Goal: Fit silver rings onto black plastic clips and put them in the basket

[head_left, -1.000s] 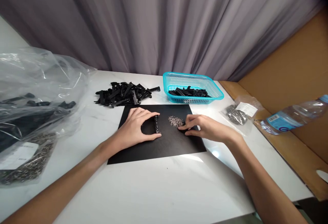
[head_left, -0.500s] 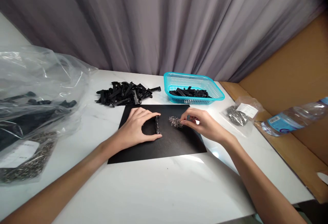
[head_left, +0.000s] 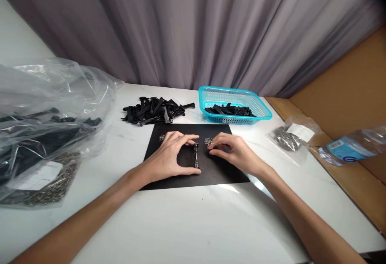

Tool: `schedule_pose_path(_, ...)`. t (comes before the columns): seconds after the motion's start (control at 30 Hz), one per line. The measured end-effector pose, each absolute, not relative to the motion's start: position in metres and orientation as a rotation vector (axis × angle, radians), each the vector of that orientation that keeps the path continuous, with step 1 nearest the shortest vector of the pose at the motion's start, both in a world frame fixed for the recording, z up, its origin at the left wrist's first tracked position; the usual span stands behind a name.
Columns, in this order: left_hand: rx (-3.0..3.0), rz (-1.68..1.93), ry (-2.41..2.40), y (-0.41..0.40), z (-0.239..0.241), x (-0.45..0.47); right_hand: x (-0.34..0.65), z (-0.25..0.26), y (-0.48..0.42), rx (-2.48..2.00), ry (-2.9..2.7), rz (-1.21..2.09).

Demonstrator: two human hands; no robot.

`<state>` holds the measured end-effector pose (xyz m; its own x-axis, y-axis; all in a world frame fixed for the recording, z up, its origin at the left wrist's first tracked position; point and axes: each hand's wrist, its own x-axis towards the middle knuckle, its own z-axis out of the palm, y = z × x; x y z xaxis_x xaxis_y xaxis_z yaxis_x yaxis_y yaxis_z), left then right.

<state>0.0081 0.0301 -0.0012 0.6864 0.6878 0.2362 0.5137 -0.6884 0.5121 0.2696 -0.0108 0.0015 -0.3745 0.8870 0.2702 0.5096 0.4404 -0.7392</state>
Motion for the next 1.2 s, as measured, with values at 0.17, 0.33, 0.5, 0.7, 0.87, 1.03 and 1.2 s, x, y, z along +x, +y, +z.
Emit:
schedule_pose_path(0.17, 2.476, 0.573, 0.935, 0.026, -0.002, 0.010, 0.263, -0.005, -0.010, -1.160, -1.937, 0.831)
schedule_pose_path(0.33, 2.448, 0.594, 0.934, 0.027, -0.005, 0.011, 0.255, -0.010, -0.011, -1.224, -1.797, 0.812)
schedule_pose_path(0.5, 2.439, 0.598, 0.938, 0.027, -0.008, 0.012, 0.248, -0.011, -0.012, -1.207, -1.813, 0.723)
schedule_pose_path(0.7, 2.471, 0.599, 0.904, 0.024, -0.006, 0.013, 0.240, -0.012, -0.015, -1.221, -1.701, 0.752)
schedule_pose_path(0.87, 2.521, 0.628, 0.883, 0.022, -0.006, 0.015, 0.235, -0.015, -0.015, -1.227, -1.645, 0.788)
schedule_pose_path(1.03, 2.520, 0.654, 0.866, 0.021, -0.008, 0.014, 0.230, -0.018, -0.015, -1.192, -1.668, 0.655)
schedule_pose_path(1.2, 2.539, 0.684, 0.841, 0.021, -0.010, 0.015, 0.226, -0.020, -0.014, -1.277, -1.623, 0.654)
